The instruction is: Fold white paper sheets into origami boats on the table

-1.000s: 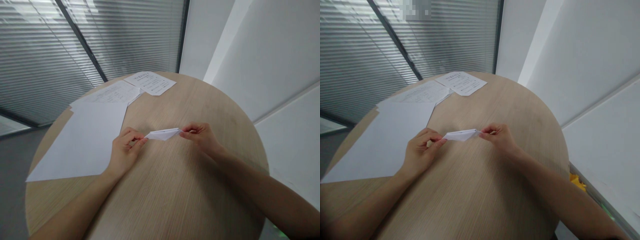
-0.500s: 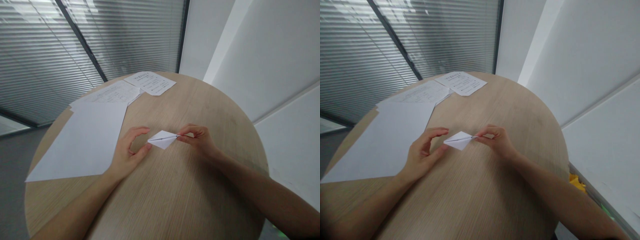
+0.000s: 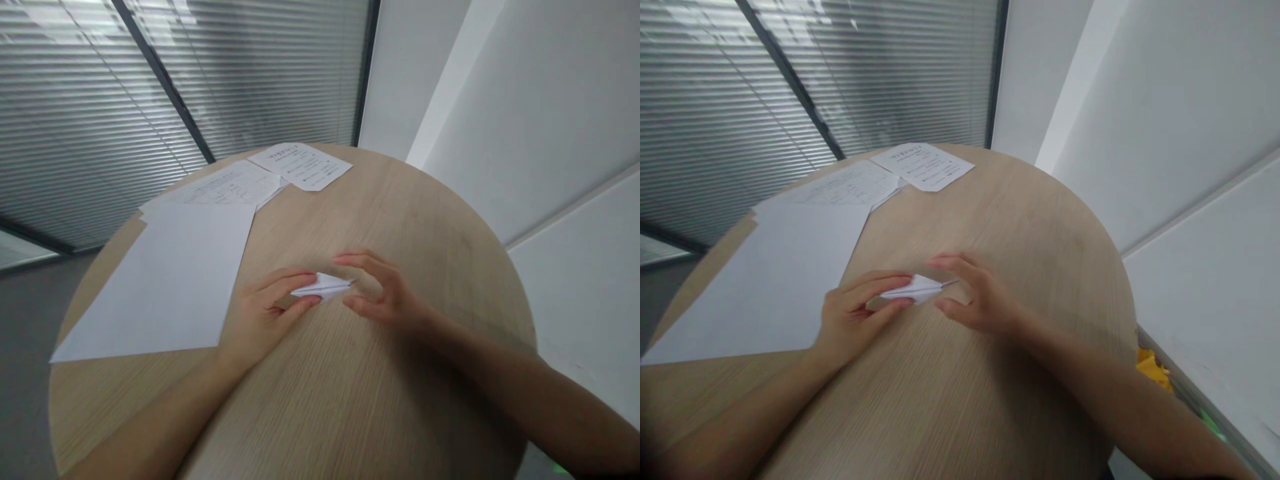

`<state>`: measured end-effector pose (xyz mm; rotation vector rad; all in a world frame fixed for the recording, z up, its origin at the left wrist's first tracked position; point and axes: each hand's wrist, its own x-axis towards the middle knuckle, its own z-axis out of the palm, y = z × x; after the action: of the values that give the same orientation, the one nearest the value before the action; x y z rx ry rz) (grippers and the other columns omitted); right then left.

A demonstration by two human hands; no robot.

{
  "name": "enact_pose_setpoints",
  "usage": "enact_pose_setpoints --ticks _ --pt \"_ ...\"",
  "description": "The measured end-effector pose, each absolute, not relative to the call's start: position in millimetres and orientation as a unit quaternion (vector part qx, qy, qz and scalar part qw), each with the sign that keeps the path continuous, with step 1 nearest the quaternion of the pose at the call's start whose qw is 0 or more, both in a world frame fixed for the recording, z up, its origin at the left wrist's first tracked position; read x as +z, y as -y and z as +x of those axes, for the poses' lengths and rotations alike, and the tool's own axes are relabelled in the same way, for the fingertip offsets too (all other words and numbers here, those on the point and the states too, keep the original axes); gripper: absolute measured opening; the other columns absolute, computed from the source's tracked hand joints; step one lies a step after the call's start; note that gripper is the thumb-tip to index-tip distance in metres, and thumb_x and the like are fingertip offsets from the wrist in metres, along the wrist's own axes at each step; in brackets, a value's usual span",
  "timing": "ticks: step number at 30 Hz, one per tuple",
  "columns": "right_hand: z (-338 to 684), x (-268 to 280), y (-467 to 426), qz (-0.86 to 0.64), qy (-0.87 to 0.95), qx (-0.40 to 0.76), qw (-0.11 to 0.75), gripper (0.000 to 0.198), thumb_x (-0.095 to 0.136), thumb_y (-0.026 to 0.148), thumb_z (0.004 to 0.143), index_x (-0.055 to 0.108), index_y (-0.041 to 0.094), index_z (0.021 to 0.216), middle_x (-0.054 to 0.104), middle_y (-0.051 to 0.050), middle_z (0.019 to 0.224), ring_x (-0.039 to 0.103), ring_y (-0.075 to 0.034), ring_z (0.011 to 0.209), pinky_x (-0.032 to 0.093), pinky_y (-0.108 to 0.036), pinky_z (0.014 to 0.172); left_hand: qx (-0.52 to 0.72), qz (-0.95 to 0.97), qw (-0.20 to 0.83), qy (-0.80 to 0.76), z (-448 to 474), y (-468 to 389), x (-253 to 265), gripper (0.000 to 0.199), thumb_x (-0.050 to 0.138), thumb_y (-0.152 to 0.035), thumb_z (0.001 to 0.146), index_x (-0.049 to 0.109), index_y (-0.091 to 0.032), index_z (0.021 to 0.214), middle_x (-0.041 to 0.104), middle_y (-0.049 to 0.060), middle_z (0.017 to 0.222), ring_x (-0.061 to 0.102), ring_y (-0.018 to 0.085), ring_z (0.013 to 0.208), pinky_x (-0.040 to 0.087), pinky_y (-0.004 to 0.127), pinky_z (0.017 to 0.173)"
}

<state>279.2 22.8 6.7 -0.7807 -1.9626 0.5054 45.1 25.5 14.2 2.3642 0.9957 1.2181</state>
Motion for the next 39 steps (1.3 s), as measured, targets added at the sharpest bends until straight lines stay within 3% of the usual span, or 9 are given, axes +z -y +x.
enact_pose_setpoints --ticks 2,7,18,22,25,32,39 --pt "273.3 7.9 -19.0 -0.295 0.830 0.154 0.447 0.040 0.069 0.031 0.085 0.062 0.021 0.123 0.071 -0.011 0.115 0.066 -0.022 0.107 0.053 -0.038 0.092 0.428 0.831 0.128 -0.331 46.8 -23.7 15.7 0.015 0.069 -0.028 0.088 0.073 -0.022 0.102 0.076 0.004 0.099 0.072 0.017 0.087 0.059 0.028 0.072" --pt "260.9 9.3 -15.0 -0.276 0.843 0.043 0.459 0.012 0.060 0.021 0.094 0.068 0.018 0.102 0.076 -0.006 0.092 0.070 -0.015 0.082 0.055 -0.026 0.076 0.416 0.853 0.092 -0.302 51.4 -20.8 22.8 0.010 0.064 -0.027 0.092 0.072 -0.022 0.096 0.078 0.001 0.087 0.071 0.015 0.074 0.056 0.030 0.069" --pt "258.4 11.1 -11.3 -0.265 0.842 0.003 0.471 0.012 0.055 0.015 0.095 0.067 0.018 0.092 0.075 -0.003 0.079 0.067 -0.012 0.069 0.053 -0.024 0.067 0.405 0.849 0.127 -0.316 52.0 -18.0 26.9 0.012 0.062 -0.029 0.093 0.073 -0.024 0.089 0.077 0.000 0.080 0.070 0.014 0.069 0.056 0.030 0.067" --pt "264.4 8.0 -16.6 -0.251 0.852 0.031 0.458 0.011 0.060 0.022 0.094 0.067 0.019 0.102 0.075 -0.004 0.085 0.069 -0.013 0.074 0.054 -0.024 0.069 0.403 0.845 0.149 -0.318 47.9 -19.6 22.3 0.014 0.062 -0.033 0.093 0.073 -0.024 0.091 0.077 0.001 0.083 0.071 0.015 0.073 0.057 0.028 0.069" --pt "271.9 4.4 -21.9 -0.273 0.853 0.061 0.440 0.024 0.063 0.031 0.092 0.065 0.017 0.112 0.076 -0.008 0.092 0.071 -0.016 0.079 0.055 -0.026 0.072 0.420 0.830 0.161 -0.331 43.8 -20.7 17.5 0.012 0.065 -0.032 0.092 0.073 -0.024 0.097 0.077 0.001 0.091 0.071 0.014 0.077 0.057 0.023 0.065" --pt "285.9 2.8 -27.0 -0.311 0.822 0.097 0.467 0.010 0.060 0.022 0.093 0.069 0.019 0.090 0.074 -0.003 0.074 0.068 -0.012 0.064 0.049 -0.020 0.057 0.429 0.821 0.157 -0.341 36.9 -24.9 17.0 0.018 0.069 -0.032 0.088 0.071 -0.027 0.106 0.077 0.001 0.097 0.073 0.016 0.083 0.060 0.027 0.073" --pt "300.5 6.6 -30.3 -0.289 0.834 0.080 0.463 0.017 0.055 0.016 0.093 0.071 0.021 0.097 0.077 -0.005 0.088 0.073 -0.014 0.080 0.054 -0.022 0.070 0.431 0.835 0.171 -0.298 29.4 -31.1 24.3 0.012 0.064 -0.021 0.089 0.075 -0.026 0.088 0.078 0.001 0.087 0.073 0.013 0.074 0.058 0.021 0.063"
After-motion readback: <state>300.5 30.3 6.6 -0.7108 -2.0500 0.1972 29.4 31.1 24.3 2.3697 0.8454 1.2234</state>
